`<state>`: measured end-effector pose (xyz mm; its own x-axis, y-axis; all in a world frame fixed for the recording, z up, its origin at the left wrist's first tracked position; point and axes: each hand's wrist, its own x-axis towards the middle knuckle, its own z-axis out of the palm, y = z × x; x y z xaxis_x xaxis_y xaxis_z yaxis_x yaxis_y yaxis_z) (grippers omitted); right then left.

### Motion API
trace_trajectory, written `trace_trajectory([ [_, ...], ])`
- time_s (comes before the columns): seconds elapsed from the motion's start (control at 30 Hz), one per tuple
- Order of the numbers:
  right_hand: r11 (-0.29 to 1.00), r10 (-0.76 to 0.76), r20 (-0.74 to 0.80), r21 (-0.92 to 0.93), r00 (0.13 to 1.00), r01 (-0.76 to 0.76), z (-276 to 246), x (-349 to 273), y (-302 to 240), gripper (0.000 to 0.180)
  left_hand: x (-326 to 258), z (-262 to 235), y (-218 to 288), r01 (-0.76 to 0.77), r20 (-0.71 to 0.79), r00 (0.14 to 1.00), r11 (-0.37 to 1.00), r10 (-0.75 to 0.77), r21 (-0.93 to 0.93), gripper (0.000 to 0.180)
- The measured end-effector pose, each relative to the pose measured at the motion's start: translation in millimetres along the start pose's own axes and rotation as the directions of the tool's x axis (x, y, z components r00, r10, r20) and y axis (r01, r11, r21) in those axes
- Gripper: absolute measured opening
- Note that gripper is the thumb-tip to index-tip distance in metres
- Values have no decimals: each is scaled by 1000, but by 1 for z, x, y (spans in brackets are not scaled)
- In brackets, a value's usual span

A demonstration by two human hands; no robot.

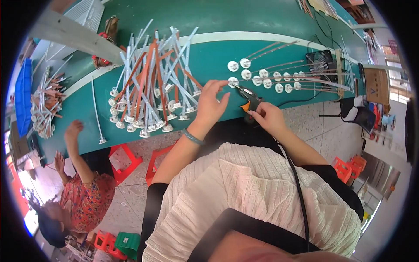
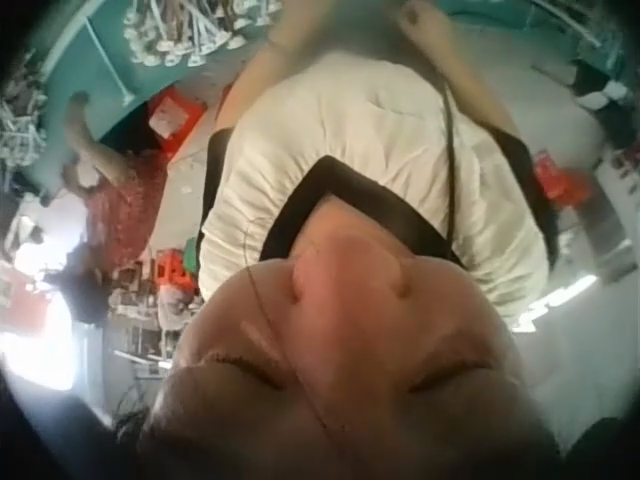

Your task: Gluing long LED strips onto small circular plastic bases using a hot glue gun.

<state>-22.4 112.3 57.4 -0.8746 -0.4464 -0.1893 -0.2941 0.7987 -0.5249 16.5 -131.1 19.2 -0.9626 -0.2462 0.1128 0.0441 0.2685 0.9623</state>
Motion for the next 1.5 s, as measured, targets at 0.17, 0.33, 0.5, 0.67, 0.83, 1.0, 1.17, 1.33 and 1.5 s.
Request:
trace_trajectory([
  [0.17,953,230,143,-231,963,-194,-7,7,3,51,24,32,7,-146,39,989,978,141,152,45],
  [0.33,925,292,53,-268,955,-268,24,19,15,60,59,37,-10,-198,178,971,952,158,232,17],
  [0.5,940,302,-22,-161,953,-301,38,7,41,64,63,-10,-11,-118,8,993,983,118,143,11],
  [0.67,945,303,-32,138,953,-296,42,-6,79,59,75,-40,-6,-24,-58,998,995,30,92,12],
  [0.83,851,278,-12,467,961,-240,38,-16,124,50,148,-24,-15,-124,-71,985,927,159,355,15],
  [1.0,552,206,34,821,978,-145,23,-29,155,48,201,15,-24,-294,143,952,941,272,165,16],
  [1.17,345,180,170,912,969,-224,-1,-55,186,40,196,30,-39,-209,312,940,956,138,205,19],
  [1.33,291,170,144,938,975,-189,7,-64,218,49,170,9,-40,-210,117,976,945,185,250,33],
  [1.5,211,115,41,975,993,-65,18,-73,241,49,88,15,-37,39,-16,999,632,-42,774,49],
])
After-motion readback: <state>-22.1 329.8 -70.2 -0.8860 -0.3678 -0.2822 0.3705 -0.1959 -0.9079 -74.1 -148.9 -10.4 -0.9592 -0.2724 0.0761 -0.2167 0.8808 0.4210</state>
